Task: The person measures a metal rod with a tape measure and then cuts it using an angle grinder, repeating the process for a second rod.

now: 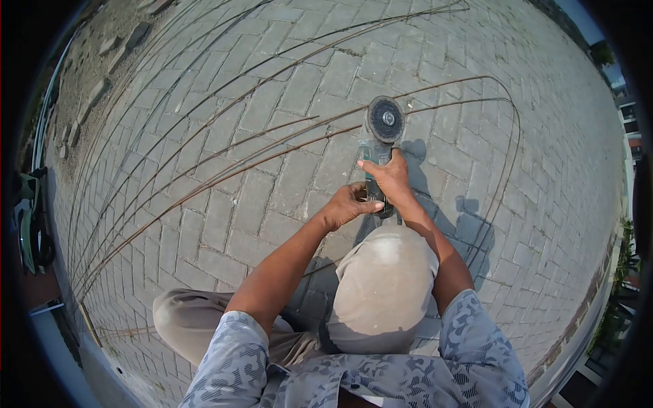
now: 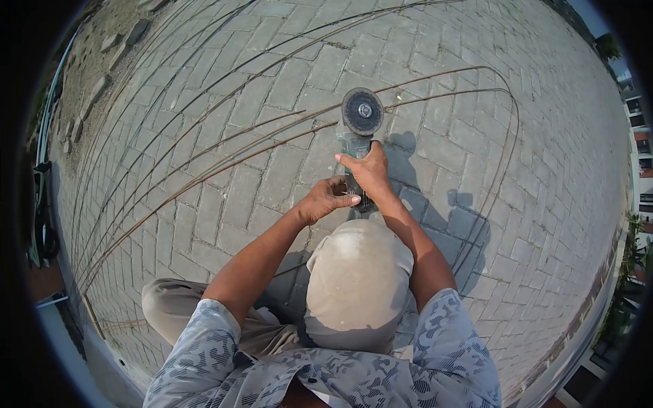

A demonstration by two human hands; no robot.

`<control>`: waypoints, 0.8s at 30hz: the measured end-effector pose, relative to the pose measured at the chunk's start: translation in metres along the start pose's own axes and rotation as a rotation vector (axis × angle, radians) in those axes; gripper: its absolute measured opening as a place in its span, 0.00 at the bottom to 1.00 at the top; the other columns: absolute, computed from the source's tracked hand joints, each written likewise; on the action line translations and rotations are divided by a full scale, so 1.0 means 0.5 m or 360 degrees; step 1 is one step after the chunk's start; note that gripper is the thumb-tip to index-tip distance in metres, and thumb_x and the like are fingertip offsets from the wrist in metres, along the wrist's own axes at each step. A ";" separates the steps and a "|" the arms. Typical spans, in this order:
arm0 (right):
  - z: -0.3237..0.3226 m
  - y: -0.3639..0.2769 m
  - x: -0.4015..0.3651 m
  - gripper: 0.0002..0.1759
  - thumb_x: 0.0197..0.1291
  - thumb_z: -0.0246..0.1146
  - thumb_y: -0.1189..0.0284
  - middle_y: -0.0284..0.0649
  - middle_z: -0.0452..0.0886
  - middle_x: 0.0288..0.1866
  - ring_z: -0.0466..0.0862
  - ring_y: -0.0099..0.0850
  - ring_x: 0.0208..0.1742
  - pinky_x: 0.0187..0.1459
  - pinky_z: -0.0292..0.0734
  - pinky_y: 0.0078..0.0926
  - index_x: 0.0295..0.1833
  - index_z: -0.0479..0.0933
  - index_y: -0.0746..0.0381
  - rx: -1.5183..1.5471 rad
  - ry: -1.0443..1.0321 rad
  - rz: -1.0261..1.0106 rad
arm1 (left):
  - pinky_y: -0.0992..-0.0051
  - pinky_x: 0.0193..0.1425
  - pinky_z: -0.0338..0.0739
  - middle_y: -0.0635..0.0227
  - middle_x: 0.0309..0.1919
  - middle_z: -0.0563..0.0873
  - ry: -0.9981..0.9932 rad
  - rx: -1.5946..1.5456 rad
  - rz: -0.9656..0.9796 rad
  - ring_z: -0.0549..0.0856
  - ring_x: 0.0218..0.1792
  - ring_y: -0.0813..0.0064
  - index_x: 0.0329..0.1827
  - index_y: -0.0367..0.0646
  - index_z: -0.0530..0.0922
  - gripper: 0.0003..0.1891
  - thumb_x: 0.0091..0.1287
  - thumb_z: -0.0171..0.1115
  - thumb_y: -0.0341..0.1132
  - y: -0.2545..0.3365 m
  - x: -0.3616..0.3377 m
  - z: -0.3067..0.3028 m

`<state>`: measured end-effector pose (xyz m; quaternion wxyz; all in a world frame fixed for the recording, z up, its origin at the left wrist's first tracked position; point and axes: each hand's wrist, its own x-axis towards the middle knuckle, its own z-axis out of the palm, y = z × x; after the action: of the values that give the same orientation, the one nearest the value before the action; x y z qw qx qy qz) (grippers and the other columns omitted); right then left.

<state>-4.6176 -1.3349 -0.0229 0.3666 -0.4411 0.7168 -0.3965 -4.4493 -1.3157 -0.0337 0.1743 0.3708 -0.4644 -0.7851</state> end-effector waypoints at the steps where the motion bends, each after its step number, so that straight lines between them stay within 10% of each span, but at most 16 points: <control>1: 0.012 -0.028 0.015 0.36 0.46 0.82 0.62 0.50 0.84 0.47 0.85 0.37 0.46 0.49 0.80 0.36 0.53 0.75 0.74 0.0009 -0.0028 -0.0019 | 0.63 0.66 0.79 0.48 0.57 0.85 0.0098 0.0017 0.0033 0.85 0.59 0.59 0.69 0.24 0.72 0.45 0.58 0.82 0.50 0.019 0.001 0.001; 7: 0.013 -0.120 0.043 0.31 0.59 0.77 0.58 0.49 0.85 0.50 0.87 0.35 0.48 0.52 0.83 0.32 0.55 0.75 0.71 0.0894 -0.0501 0.0023 | 0.72 0.55 0.82 0.63 0.45 0.89 0.0227 0.0004 0.0180 0.87 0.44 0.73 0.62 0.31 0.78 0.32 0.60 0.81 0.41 0.109 -0.003 -0.057; 13: 0.026 -0.108 0.077 0.26 0.60 0.75 0.61 0.47 0.87 0.44 0.90 0.37 0.46 0.51 0.88 0.34 0.53 0.78 0.71 0.1611 -0.1278 0.0539 | 0.62 0.61 0.83 0.63 0.54 0.85 0.0090 -0.0462 0.0038 0.88 0.52 0.69 0.63 0.32 0.77 0.33 0.61 0.79 0.44 0.159 -0.019 -0.087; 18: 0.066 -0.091 0.081 0.17 0.56 0.76 0.70 0.46 0.83 0.33 0.89 0.36 0.31 0.31 0.89 0.34 0.43 0.79 0.69 0.1407 -0.0637 0.0554 | 0.66 0.65 0.81 0.55 0.57 0.85 0.0256 0.0038 0.0102 0.87 0.57 0.66 0.71 0.23 0.71 0.40 0.62 0.79 0.41 0.126 -0.054 -0.101; 24: 0.072 -0.040 0.076 0.17 0.56 0.76 0.70 0.44 0.81 0.31 0.88 0.40 0.29 0.30 0.89 0.39 0.43 0.76 0.66 0.1387 -0.0472 0.0647 | 0.68 0.64 0.82 0.52 0.60 0.84 0.0366 0.0125 0.0296 0.85 0.59 0.66 0.72 0.21 0.68 0.40 0.62 0.80 0.32 0.064 -0.053 -0.055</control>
<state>-4.5922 -1.3846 -0.0269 0.6844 -0.1499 0.4963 -0.5127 -4.4134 -1.3318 -0.0032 0.2835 0.4202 -0.5041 -0.6992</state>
